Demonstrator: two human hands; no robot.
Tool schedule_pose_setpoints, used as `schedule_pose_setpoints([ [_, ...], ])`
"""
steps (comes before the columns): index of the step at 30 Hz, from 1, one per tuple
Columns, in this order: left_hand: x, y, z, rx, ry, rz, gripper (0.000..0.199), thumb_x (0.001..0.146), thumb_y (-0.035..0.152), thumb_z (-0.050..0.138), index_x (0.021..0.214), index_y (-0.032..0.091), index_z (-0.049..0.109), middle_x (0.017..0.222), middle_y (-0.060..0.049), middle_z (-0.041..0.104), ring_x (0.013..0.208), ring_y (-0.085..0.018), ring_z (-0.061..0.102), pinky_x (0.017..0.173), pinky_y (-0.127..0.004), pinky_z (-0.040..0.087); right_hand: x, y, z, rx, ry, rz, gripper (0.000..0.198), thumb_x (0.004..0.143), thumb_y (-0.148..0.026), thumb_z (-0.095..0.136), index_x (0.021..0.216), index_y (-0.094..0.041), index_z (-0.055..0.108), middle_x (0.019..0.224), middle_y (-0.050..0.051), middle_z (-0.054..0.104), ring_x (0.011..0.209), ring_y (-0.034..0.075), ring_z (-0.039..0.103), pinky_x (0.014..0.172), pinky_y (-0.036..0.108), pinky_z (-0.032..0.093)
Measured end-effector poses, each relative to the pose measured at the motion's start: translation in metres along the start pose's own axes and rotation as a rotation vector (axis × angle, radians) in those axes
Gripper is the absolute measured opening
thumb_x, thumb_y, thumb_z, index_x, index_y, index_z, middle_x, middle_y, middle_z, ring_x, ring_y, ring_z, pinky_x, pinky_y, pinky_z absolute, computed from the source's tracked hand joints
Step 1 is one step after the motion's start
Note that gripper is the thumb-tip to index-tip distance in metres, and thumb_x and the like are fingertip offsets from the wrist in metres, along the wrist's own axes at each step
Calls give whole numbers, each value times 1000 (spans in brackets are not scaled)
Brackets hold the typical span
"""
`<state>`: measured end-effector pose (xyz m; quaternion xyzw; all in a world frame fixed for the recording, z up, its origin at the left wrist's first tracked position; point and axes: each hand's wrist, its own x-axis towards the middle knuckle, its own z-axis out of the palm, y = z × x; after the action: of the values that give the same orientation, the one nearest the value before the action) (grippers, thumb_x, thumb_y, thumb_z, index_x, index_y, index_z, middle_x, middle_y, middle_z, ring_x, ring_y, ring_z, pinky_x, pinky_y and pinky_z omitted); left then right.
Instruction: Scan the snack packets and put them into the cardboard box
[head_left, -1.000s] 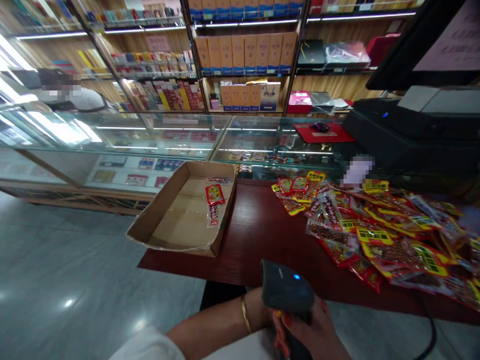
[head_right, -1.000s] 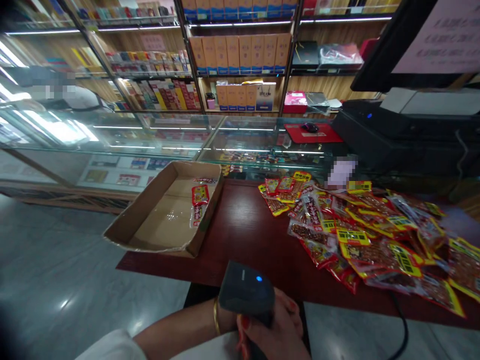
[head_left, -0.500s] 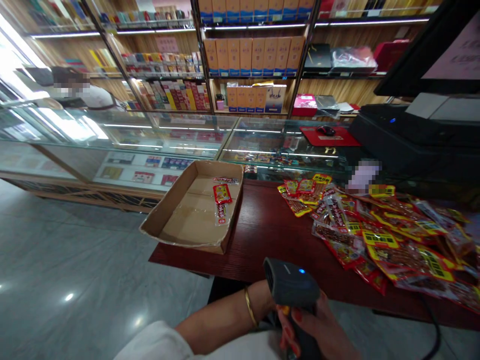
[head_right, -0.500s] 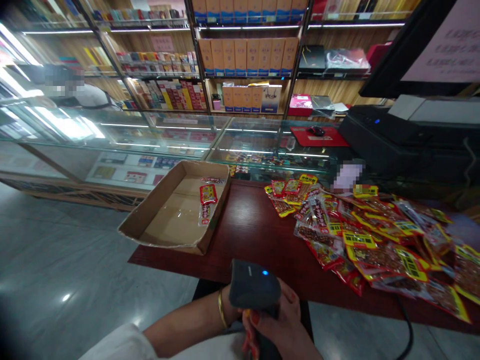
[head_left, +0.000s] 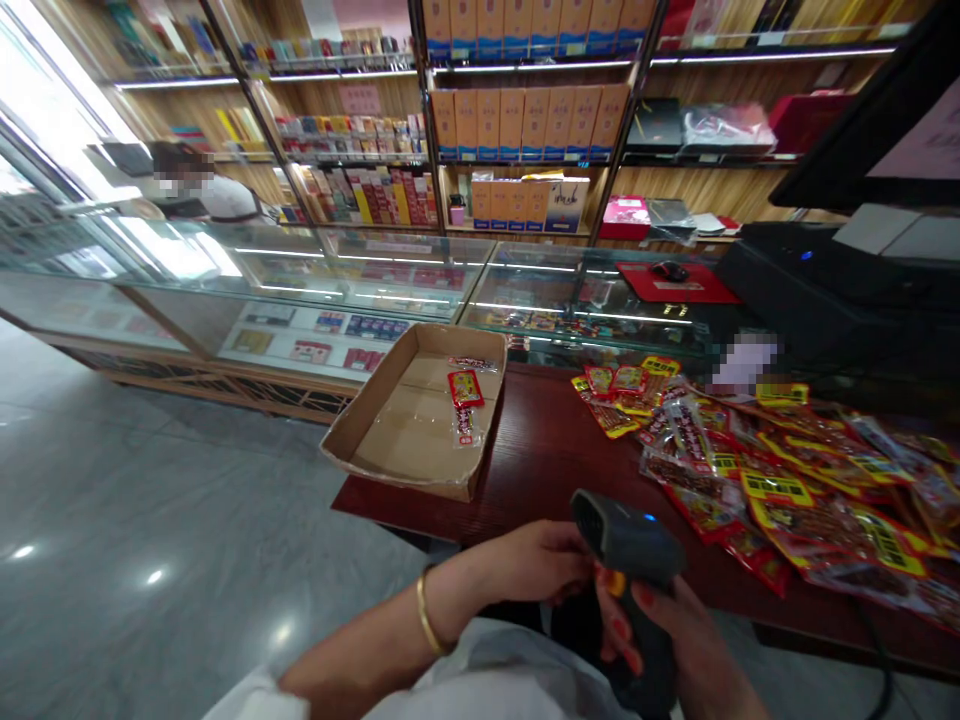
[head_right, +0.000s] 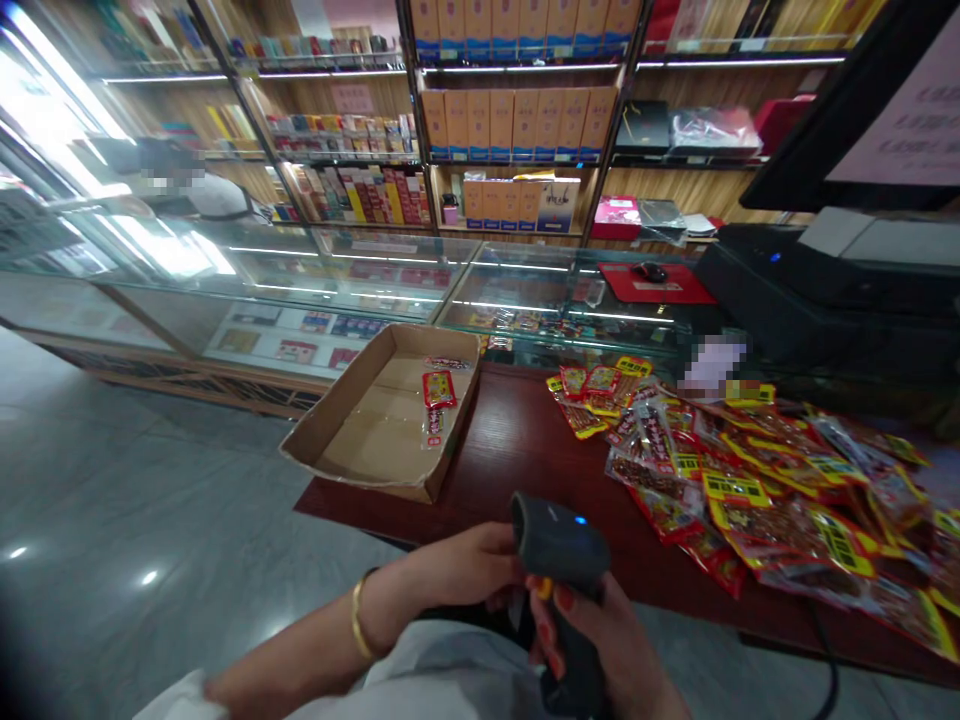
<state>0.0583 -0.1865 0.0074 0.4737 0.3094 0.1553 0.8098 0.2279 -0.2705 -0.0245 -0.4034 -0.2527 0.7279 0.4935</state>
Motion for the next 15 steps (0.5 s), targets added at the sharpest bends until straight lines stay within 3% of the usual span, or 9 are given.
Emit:
schedule_pose_setpoints([
  [1,-13,16,-12,59,7,5,14,76,30,76,78,16,71,52,7,53,42,-6,43,42,-18,34,3,-4,-7,3,43,-40,43,71,-54,81,85,-16,66,54,-3,57,37,10,49,48,29,51],
  [3,-31,54,-43,394,106,30,17,88,32,64,92,17,72,62,5,58,52,-9,51,48,-18,40,12,-11,-21,2,156,-104,41,72,-51,81,88,-16,67,55,-3,57,39,10,49,49,28,51],
  [5,-33,93,-81,794,469,-3,22,94,32,55,93,18,71,65,2,62,58,-12,59,53,-20,45,23,-18,-31,-3,269,-131,40,72,-48,81,91,-16,67,58,-3,59,41,9,50,51,27,52],
  [8,-6,132,-139,953,702,-93,22,95,31,57,101,14,71,88,-7,70,83,-22,68,67,-28,53,40,-22,-43,-7,373,-141,42,71,-49,82,94,-17,66,62,-4,60,44,9,51,53,28,54],
  [11,32,138,-180,1052,813,-202,32,94,34,64,122,17,64,122,-9,66,104,-26,67,86,-43,58,55,-19,-54,-22,380,-147,45,70,-52,82,96,-18,65,61,-5,59,44,10,51,54,28,54],
  [15,61,120,-198,1128,872,-242,36,95,34,64,127,19,61,129,-10,63,108,-26,66,89,-46,57,66,-10,-68,-30,337,-137,48,70,-54,81,96,-17,64,61,-4,59,45,10,51,55,30,55],
])
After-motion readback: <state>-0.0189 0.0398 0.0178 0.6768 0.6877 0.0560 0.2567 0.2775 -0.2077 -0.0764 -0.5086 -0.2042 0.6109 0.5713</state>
